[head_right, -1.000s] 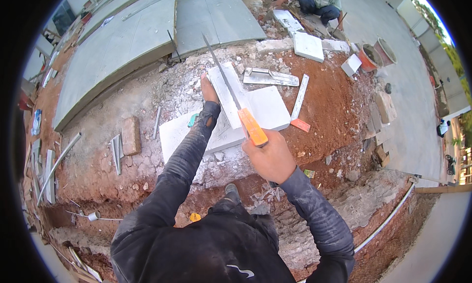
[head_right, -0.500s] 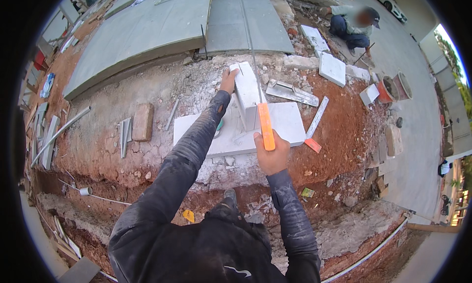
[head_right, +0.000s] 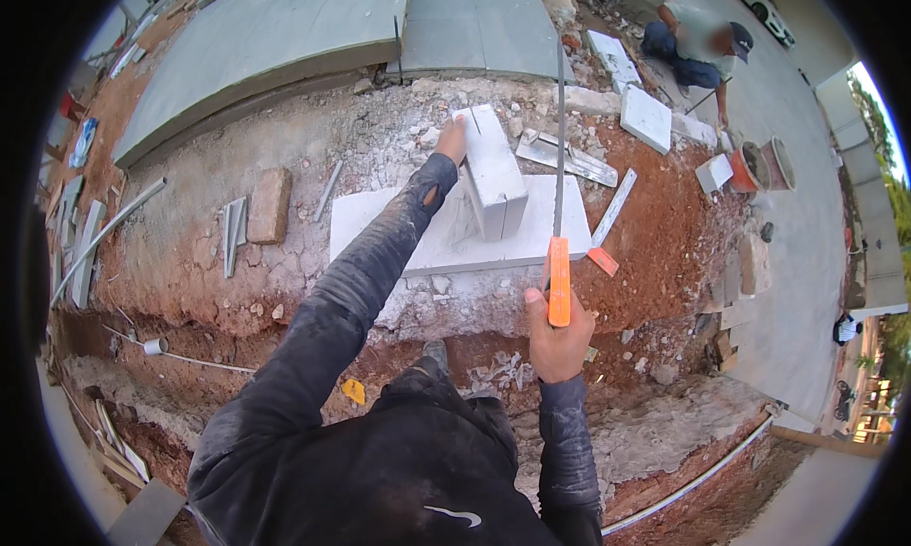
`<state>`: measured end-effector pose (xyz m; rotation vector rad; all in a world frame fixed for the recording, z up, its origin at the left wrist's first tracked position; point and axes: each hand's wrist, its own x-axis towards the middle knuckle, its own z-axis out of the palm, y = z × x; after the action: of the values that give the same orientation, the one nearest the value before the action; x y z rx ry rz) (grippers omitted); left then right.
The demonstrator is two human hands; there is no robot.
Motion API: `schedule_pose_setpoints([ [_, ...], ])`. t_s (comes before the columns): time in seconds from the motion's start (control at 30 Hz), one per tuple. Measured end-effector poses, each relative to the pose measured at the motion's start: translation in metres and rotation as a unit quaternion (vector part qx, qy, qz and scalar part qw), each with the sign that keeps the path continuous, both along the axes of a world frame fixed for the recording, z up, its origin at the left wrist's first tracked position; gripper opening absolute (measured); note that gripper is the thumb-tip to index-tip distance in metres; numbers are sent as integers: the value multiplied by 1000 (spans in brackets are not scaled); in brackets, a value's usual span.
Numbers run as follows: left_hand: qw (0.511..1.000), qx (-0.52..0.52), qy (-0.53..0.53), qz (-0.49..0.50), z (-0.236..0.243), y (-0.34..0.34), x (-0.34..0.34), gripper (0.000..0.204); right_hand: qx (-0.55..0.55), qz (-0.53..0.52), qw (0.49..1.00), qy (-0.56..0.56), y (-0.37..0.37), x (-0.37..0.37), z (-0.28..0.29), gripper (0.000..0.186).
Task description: The person uses a hand saw to cut a white rectangular block placed on a larger tile. They hold the block steady with their left hand and saw with their right hand. After completing the cut, they separate the block into two pieces and place them on the ground.
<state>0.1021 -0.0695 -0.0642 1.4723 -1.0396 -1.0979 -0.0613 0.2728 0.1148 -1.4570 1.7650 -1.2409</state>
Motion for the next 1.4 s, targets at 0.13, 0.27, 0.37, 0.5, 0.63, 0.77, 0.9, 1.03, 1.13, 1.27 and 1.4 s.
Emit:
schedule_pose_setpoints([
  [0.13,994,39,-50,85,36,25,-39,63,65,2,996,-65,27,-4,48,22],
  [0.27,993,35,-99,48,43,20,-32,58,107,24,992,-56,42,8,60,19],
  [0.37,992,-11,-114,47,29,9,-24,55,122,48,990,-42,46,18,60,16],
  [0.5,989,-14,-121,79,25,7,-28,54,128,55,988,-61,52,23,58,16],
  [0.63,987,-16,-147,65,49,24,-30,49,125,68,990,7,64,24,72,17],
  [0.77,975,-69,-172,119,57,30,-30,42,156,60,984,57,78,27,92,16],
  [0.9,965,-93,-213,118,50,23,-26,38,155,78,982,73,67,27,98,16],
  [1.03,969,-71,-224,78,61,31,-28,44,76,113,987,83,-8,25,54,17],
  [1.13,970,-58,-219,92,65,31,-20,42,100,119,987,52,-10,29,55,17],
  [1.27,976,-51,-185,100,59,29,-31,37,151,71,985,37,59,23,69,9],
  [1.4,975,-57,-194,96,60,30,-34,44,163,74,984,5,33,14,54,9],
])
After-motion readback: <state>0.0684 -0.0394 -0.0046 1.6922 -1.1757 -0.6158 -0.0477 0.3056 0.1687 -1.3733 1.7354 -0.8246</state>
